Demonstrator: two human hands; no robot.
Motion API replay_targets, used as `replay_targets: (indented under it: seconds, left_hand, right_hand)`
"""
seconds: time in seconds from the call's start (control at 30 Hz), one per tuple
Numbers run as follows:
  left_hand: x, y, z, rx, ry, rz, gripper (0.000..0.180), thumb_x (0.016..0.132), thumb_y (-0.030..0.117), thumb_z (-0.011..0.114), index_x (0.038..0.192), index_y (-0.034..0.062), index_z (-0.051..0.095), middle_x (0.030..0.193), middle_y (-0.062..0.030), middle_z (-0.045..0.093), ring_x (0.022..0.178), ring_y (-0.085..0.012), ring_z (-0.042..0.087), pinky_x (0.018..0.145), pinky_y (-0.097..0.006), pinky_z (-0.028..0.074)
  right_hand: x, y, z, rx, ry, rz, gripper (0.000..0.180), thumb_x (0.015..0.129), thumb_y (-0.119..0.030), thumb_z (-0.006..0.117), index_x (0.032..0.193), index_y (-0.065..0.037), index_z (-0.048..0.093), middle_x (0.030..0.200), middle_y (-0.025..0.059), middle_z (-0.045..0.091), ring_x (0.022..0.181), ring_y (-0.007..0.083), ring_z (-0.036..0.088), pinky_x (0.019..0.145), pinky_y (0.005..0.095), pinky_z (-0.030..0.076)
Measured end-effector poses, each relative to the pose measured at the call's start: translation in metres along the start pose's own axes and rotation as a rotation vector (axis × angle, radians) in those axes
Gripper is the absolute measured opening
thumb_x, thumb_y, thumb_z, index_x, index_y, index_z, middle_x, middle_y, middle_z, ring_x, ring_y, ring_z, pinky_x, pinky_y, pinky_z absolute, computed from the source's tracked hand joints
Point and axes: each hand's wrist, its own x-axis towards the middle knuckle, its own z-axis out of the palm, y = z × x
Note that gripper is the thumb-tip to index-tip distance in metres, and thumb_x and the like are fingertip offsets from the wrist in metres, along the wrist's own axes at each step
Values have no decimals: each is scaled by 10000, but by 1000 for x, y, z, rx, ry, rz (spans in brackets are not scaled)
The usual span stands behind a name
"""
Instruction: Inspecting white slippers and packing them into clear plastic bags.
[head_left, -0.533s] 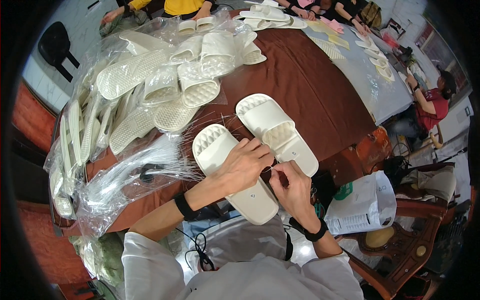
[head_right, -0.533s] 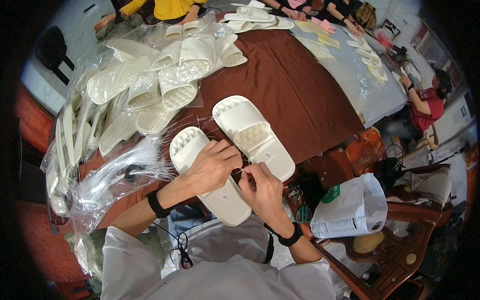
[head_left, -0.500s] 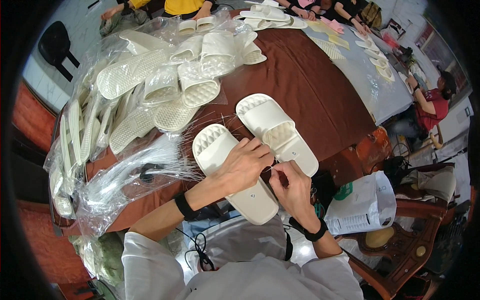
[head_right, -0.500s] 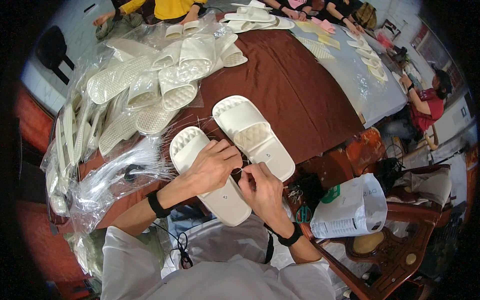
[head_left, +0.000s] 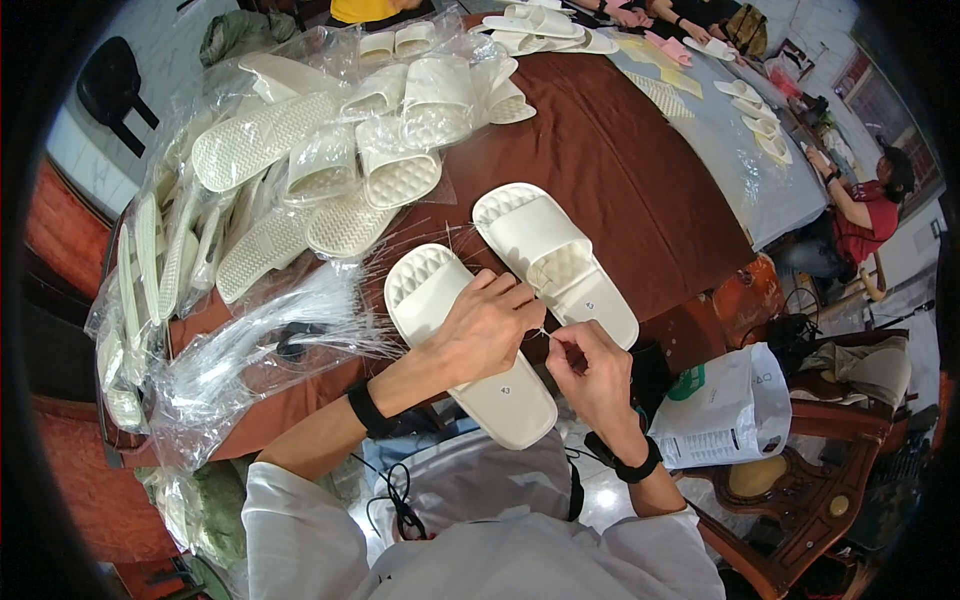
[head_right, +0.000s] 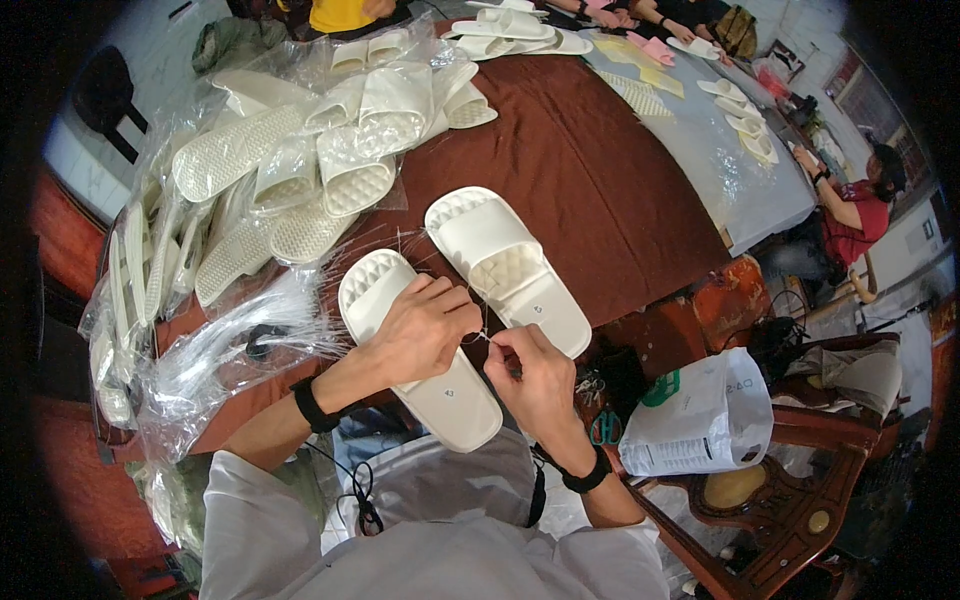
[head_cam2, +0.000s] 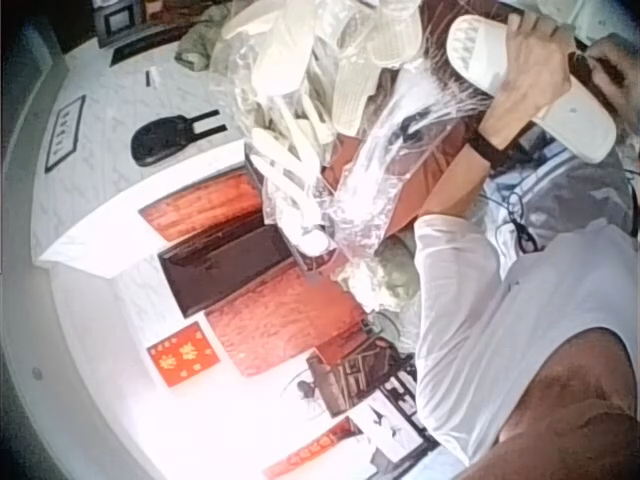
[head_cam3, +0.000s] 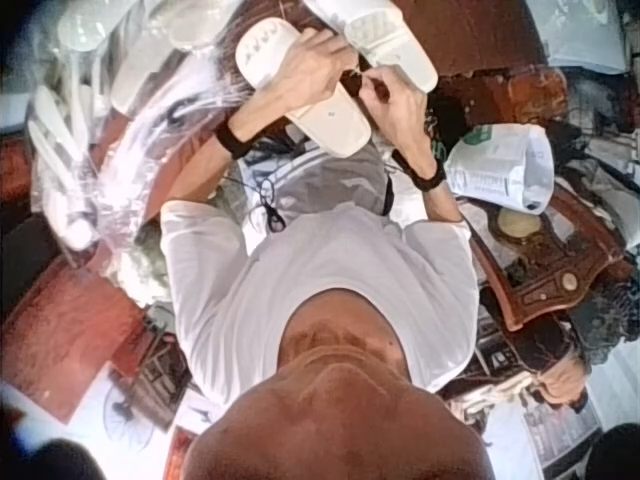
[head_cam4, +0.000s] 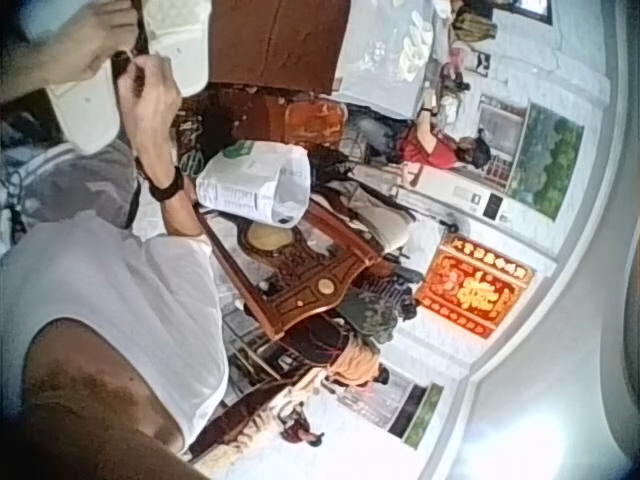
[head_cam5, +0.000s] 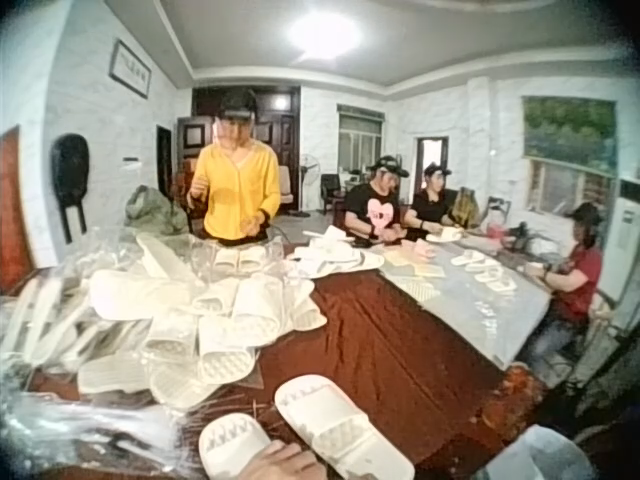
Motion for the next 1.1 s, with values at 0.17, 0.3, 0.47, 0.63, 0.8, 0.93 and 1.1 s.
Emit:
replay_targets:
  seconds: [0.17,0.3,0.47,0.63,0.8,0.93,1.1]
  left_hand:
    - [1,0,1,-19,11,5,168,685,4,649,817,93,595,822,-55,540,823,-251,522,752,-363,376]
    - [2,-1,0,8,-12,12,168,679,15,652,816,95,597,817,-54,537,825,-249,524,752,-357,372]
    - [1,0,-1,48,-16,31,157,684,48,654,824,100,605,829,-50,545,840,-235,531,761,-352,369]
    - [-5,1,3,67,-67,12,195,723,71,680,914,97,652,924,-39,575,913,-230,545,797,-356,386]
    - [-19,11,-30,-70,11,-121,357,817,136,711,1161,81,629,1211,-109,547,1103,-303,537,927,-410,425]
    - [-48,3,-61,-75,47,-233,435,823,128,706,1239,90,586,1255,-144,526,1149,-337,522,959,-436,424]
    - [-85,-10,-89,-15,62,-399,438,838,101,678,1260,78,563,1273,-168,516,1164,-364,509,981,-439,417]
  right_hand:
    - [0,2,-1,12,-6,-9,120,814,-52,698,897,-30,616,763,116,622,617,241,659,549,329,521]
    - [3,1,4,52,-3,10,117,816,-53,695,897,-30,613,768,111,620,625,236,658,553,328,517]
    - [7,6,10,-2,-19,-58,95,819,-24,687,883,4,623,780,103,623,622,166,637,553,276,509]
    - [5,3,5,-55,-62,10,111,803,-84,691,864,-45,607,765,100,612,627,257,634,564,358,500]
    - [5,-9,-7,-114,-80,55,261,786,-141,761,946,-8,605,837,118,624,654,257,638,598,345,508]
    - [17,-11,-7,-175,-34,-81,346,783,-184,765,1031,-3,605,967,157,606,876,320,624,745,399,501]
    - [41,0,36,-127,-31,-126,611,713,-243,818,1188,26,545,1091,171,555,1071,367,517,885,444,432]
